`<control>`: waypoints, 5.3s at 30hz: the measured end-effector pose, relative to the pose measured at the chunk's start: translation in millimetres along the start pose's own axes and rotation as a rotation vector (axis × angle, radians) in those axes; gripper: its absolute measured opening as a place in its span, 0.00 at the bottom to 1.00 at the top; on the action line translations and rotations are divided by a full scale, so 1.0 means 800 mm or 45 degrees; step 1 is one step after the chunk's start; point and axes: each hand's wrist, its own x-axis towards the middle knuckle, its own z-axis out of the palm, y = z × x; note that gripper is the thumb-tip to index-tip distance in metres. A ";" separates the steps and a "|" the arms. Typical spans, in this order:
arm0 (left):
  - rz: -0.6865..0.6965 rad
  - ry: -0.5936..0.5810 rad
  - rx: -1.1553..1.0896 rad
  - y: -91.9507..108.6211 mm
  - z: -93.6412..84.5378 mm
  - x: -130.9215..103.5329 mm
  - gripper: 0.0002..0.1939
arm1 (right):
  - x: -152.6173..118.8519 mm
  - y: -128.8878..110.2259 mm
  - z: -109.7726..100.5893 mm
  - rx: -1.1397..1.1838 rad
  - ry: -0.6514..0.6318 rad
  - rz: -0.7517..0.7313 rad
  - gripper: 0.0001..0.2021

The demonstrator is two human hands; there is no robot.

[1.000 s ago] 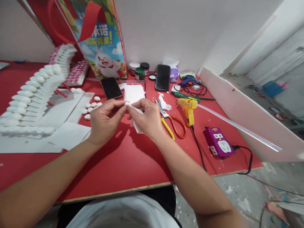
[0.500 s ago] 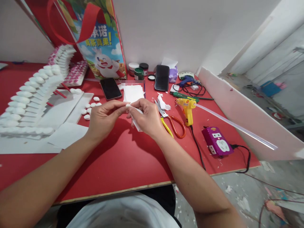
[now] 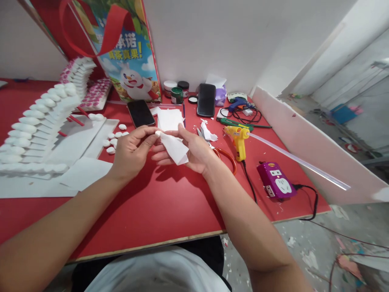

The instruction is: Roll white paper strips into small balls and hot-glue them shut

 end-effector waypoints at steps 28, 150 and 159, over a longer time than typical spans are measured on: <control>0.053 0.160 -0.049 -0.002 0.013 -0.006 0.07 | 0.000 0.031 0.016 -1.360 0.537 -0.890 0.18; 0.237 -0.053 0.150 0.000 -0.004 0.002 0.08 | -0.003 0.010 0.001 -0.168 -0.012 -0.209 0.13; -0.002 0.006 -0.061 0.004 0.006 -0.003 0.10 | -0.006 0.020 0.013 -1.070 0.529 -0.706 0.12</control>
